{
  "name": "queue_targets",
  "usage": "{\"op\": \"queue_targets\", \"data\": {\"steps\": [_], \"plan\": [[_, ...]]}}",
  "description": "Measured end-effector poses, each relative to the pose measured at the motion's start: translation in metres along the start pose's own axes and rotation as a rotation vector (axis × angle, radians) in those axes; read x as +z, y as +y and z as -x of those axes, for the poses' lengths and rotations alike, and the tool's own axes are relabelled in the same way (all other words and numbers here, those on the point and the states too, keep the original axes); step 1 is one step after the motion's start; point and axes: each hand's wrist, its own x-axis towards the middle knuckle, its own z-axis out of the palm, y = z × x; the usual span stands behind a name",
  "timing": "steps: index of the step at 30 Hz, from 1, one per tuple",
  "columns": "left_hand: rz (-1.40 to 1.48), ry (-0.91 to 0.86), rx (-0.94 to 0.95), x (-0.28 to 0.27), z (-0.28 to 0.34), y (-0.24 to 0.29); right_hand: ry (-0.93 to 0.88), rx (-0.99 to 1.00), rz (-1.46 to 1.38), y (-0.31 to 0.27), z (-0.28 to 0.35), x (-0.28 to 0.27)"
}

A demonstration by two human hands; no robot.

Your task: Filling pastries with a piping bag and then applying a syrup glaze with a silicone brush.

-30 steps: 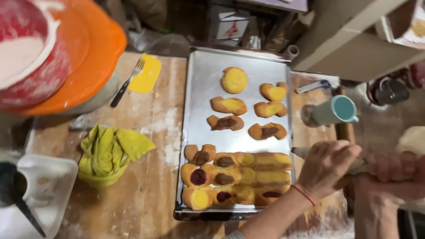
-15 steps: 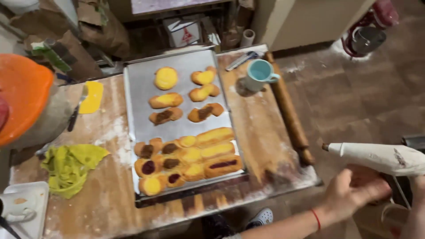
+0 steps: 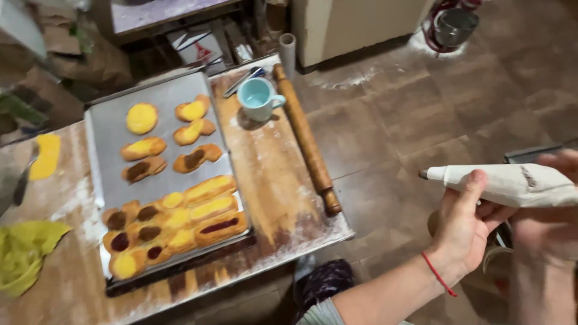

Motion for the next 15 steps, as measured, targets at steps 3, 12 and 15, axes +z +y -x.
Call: {"op": "queue_targets", "data": {"steps": [3, 12, 15], "plan": [[-0.109, -0.047, 0.026, 0.027, -0.019, -0.015, -0.042, -0.117, 0.074, 0.006, -0.005, 0.01], [-0.438, -0.111, 0.065, 0.047, -0.162, -0.074, -0.045, -0.092, -0.296, -0.001, -0.131, -0.111], [-0.493, -0.125, 0.008, 0.051, -0.227, -0.081, 0.08, -0.112, -0.366, 0.009, -0.194, -0.123]]}}
